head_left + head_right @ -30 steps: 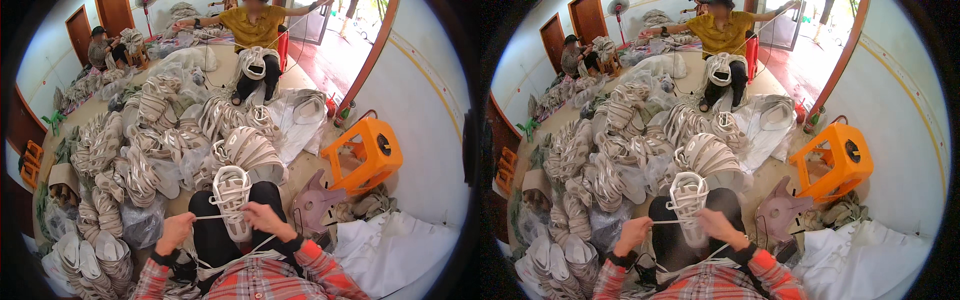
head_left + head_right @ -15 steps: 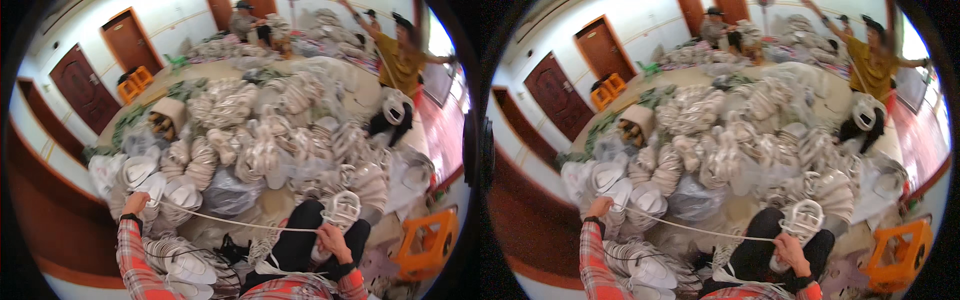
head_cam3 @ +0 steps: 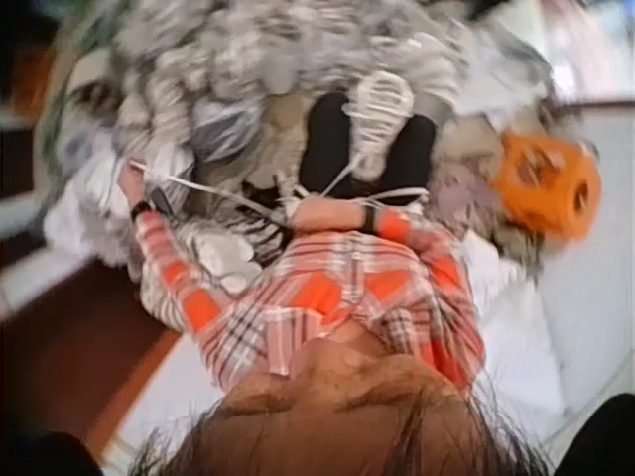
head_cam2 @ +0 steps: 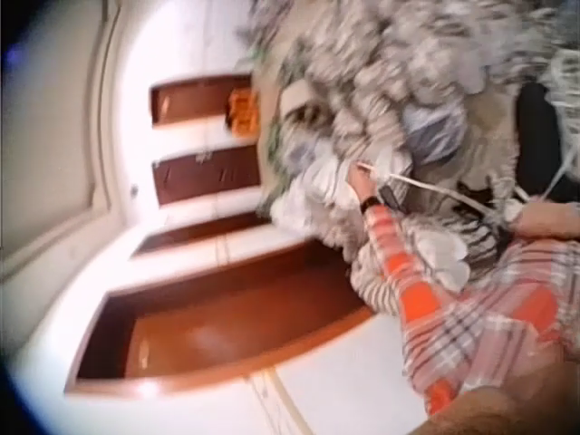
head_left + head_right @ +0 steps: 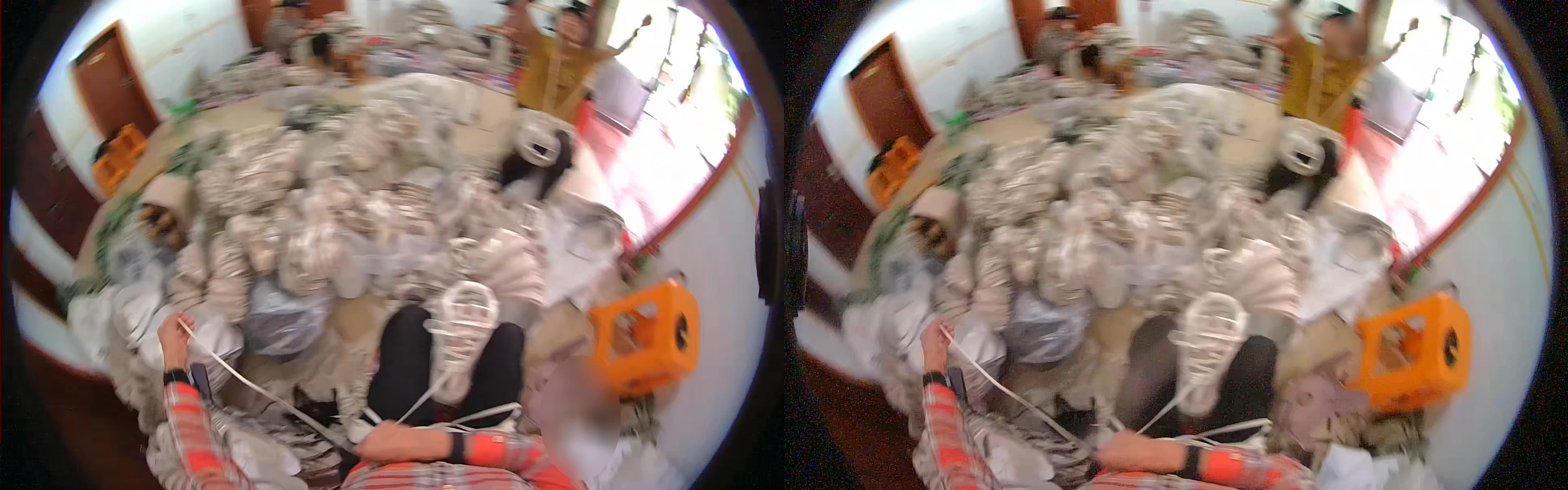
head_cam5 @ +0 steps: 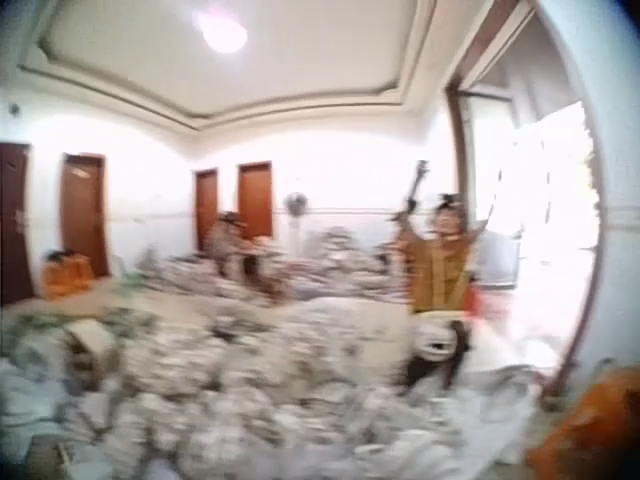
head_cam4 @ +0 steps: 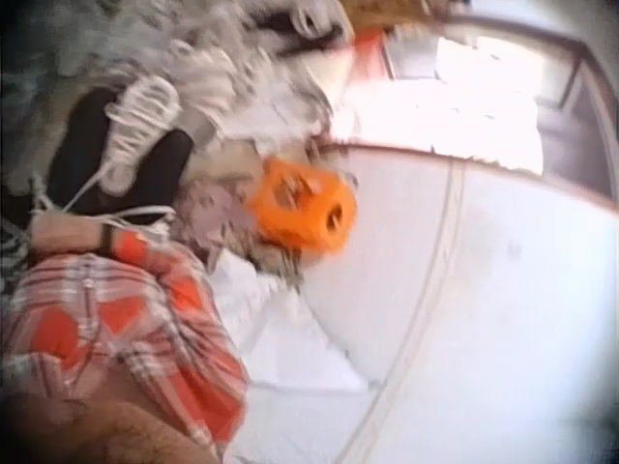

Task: Lacing white athletic shoes manually.

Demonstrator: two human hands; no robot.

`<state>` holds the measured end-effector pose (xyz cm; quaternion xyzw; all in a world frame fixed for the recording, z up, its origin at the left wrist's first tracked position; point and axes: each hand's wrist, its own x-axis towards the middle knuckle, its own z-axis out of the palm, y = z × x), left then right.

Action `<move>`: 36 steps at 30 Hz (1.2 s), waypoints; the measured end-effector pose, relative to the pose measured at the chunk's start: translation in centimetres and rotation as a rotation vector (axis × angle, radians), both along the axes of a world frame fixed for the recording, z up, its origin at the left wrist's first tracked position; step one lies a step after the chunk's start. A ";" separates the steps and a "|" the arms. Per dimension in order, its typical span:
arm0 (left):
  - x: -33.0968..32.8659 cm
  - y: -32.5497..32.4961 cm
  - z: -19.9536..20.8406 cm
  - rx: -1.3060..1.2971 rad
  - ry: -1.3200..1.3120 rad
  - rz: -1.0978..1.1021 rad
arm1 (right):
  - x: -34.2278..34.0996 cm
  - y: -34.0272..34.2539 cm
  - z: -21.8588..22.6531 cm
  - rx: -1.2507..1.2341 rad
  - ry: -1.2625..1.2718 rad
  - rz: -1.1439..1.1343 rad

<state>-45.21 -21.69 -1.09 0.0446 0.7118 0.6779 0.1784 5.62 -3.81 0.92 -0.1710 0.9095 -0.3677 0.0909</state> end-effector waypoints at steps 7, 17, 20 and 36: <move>33.0 20.2 0.0 -0.054 0.059 -1.011 | 4.6 6.4 -0.4 -0.098 0.279 -1.170; 42.1 24.1 0.9 -0.252 0.789 -1.186 | 9.2 8.6 0.4 -0.607 -0.221 -1.354; 42.1 24.5 0.6 -0.254 0.872 -1.199 | 9.2 8.7 0.5 -1.014 -0.296 -1.241; 43.3 25.2 0.4 -0.542 0.780 -1.137 | 7.6 15.4 0.4 0.264 -0.174 -0.800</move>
